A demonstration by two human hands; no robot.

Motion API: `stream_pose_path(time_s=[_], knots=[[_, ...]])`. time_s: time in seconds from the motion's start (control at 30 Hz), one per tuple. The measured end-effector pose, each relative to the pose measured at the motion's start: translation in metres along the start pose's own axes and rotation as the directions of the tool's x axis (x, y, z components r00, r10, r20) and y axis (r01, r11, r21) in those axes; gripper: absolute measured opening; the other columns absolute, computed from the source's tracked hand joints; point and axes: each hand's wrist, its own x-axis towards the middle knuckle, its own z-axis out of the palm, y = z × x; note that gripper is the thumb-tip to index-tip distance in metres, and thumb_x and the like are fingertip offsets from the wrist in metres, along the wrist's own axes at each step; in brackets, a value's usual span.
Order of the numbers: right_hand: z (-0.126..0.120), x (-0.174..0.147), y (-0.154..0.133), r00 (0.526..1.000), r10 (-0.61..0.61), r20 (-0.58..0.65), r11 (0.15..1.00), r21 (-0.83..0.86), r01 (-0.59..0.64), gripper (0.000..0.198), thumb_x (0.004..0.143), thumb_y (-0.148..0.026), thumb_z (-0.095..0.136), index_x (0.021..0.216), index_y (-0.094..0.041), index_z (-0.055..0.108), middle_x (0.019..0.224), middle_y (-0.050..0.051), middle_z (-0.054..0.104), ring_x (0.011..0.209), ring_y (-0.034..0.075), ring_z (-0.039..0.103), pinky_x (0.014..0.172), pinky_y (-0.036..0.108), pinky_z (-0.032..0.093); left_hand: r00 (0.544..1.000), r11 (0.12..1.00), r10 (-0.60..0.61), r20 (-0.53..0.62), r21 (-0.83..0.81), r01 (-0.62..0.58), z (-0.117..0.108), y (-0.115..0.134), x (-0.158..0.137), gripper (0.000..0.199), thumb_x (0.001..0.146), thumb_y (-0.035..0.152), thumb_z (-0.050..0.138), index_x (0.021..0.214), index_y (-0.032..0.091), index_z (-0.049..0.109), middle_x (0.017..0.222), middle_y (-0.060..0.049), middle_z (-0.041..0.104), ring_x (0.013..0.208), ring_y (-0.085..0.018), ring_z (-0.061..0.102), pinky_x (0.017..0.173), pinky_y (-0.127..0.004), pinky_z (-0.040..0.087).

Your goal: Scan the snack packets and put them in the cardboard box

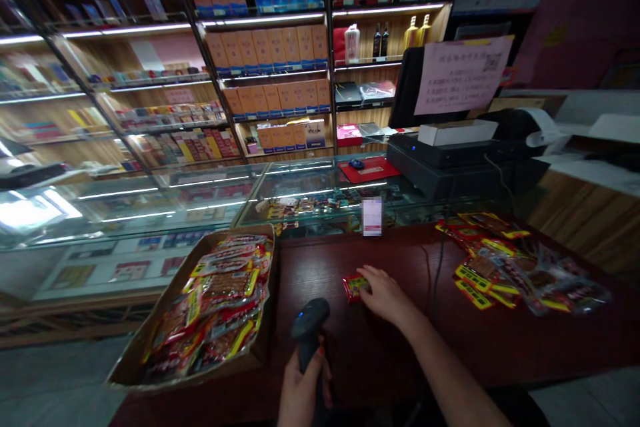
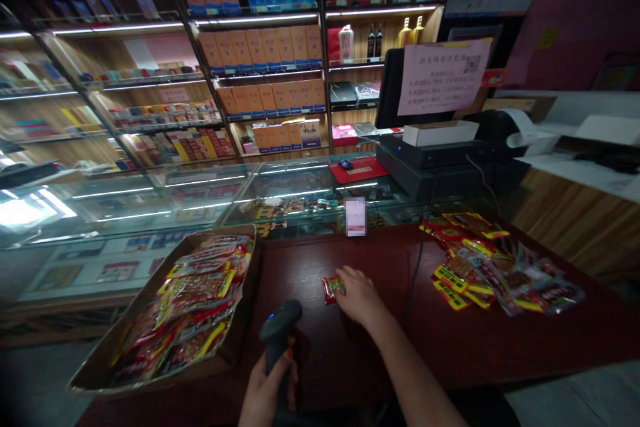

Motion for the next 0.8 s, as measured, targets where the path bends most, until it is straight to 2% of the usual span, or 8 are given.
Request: stream_pose_path(time_s=[0.1, 0.17, 0.23, 0.4, 0.57, 0.7, 0.73, 0.8], knots=[[-0.01, 0.014, 0.042, 0.99, -0.084, 0.11, 0.996, 0.018, 0.083, 0.073, 0.078, -0.028, 0.064, 0.148, -0.023, 0.044, 0.16, 0.009, 0.037, 0.149, 0.031, 0.026, 0.116, 0.05, 0.024, 1.0, 1.0, 0.017, 0.007, -0.012, -0.017, -0.002, -0.005, 0.002, 0.066, 0.063, 0.067, 0.077, 0.1, 0.017, 0.058, 0.048, 0.006, 0.061, 0.029, -0.011, 0.048, 0.027, -0.02, 0.04], [-0.011, 0.017, 0.063, 0.979, -0.161, 0.123, 0.987, 0.03, 0.158, 0.07, 0.078, -0.034, 0.067, 0.145, -0.026, 0.049, 0.157, 0.008, 0.041, 0.149, 0.032, 0.027, 0.118, 0.051, 0.021, 1.0, 1.0, 0.022, 0.003, -0.021, -0.021, -0.003, -0.009, 0.003, 0.064, 0.064, 0.066, 0.077, 0.1, 0.017, 0.059, 0.047, 0.006, 0.06, 0.028, -0.011, 0.047, 0.027, -0.02, 0.039], [-0.007, 0.015, 0.074, 0.974, -0.214, 0.073, 0.976, 0.059, 0.21, 0.063, 0.08, -0.037, 0.067, 0.141, -0.027, 0.053, 0.151, 0.008, 0.05, 0.144, 0.03, 0.036, 0.116, 0.049, 0.026, 1.0, 0.999, 0.016, 0.005, -0.03, -0.016, -0.003, -0.011, 0.004, 0.063, 0.065, 0.066, 0.077, 0.101, 0.017, 0.059, 0.047, 0.006, 0.061, 0.027, -0.011, 0.047, 0.026, -0.02, 0.039], [0.013, 0.004, 0.07, 0.972, -0.177, -0.155, 0.956, 0.206, 0.207, 0.062, 0.082, -0.028, 0.062, 0.142, -0.026, 0.049, 0.133, 0.009, 0.057, 0.125, 0.024, 0.053, 0.109, 0.042, 0.039, 1.0, 1.0, 0.008, 0.0, -0.029, -0.008, 0.0, -0.007, 0.0, 0.061, 0.067, 0.065, 0.076, 0.101, 0.017, 0.059, 0.047, 0.007, 0.061, 0.025, -0.01, 0.047, 0.027, -0.018, 0.037], [0.014, 0.0, 0.054, 0.936, -0.184, -0.299, 0.876, 0.383, 0.294, 0.036, 0.081, -0.018, 0.05, 0.115, -0.022, 0.061, 0.122, 0.009, 0.059, 0.117, 0.022, 0.058, 0.105, 0.037, 0.044, 1.0, 1.0, 0.0, -0.009, -0.005, 0.0, 0.003, 0.001, -0.002, 0.063, 0.065, 0.066, 0.077, 0.1, 0.016, 0.061, 0.047, 0.006, 0.061, 0.025, -0.01, 0.048, 0.027, -0.018, 0.036], [0.012, 0.007, 0.058, 0.937, -0.017, -0.348, 0.804, 0.552, 0.219, 0.02, 0.082, -0.032, 0.055, 0.097, -0.023, 0.065, 0.103, 0.006, 0.069, 0.101, 0.026, 0.064, 0.095, 0.04, 0.049, 1.0, 1.0, -0.013, -0.023, 0.028, 0.013, 0.007, 0.007, -0.006, 0.062, 0.066, 0.065, 0.077, 0.1, 0.015, 0.061, 0.047, 0.005, 0.061, 0.026, -0.01, 0.047, 0.028, -0.018, 0.035], [0.013, 0.01, 0.06, 0.937, 0.065, -0.344, 0.745, 0.641, 0.184, 0.02, 0.08, -0.038, 0.06, 0.093, -0.024, 0.065, 0.099, 0.006, 0.07, 0.098, 0.026, 0.066, 0.092, 0.041, 0.051, 1.0, 0.999, -0.011, -0.021, 0.041, 0.012, 0.009, 0.008, -0.007, 0.061, 0.066, 0.064, 0.076, 0.1, 0.016, 0.061, 0.048, 0.006, 0.061, 0.027, -0.009, 0.046, 0.029, -0.018, 0.036], [0.013, 0.013, 0.064, 0.939, 0.216, -0.268, 0.522, 0.844, 0.121, 0.032, 0.071, -0.046, 0.071, 0.091, -0.024, 0.061, 0.094, 0.005, 0.072, 0.091, 0.027, 0.068, 0.084, 0.042, 0.054, 1.0, 0.997, 0.003, -0.006, 0.081, -0.003, 0.015, 0.01, -0.012, 0.058, 0.068, 0.064, 0.075, 0.099, 0.016, 0.061, 0.049, 0.006, 0.059, 0.027, -0.008, 0.045, 0.03, -0.018, 0.035]])
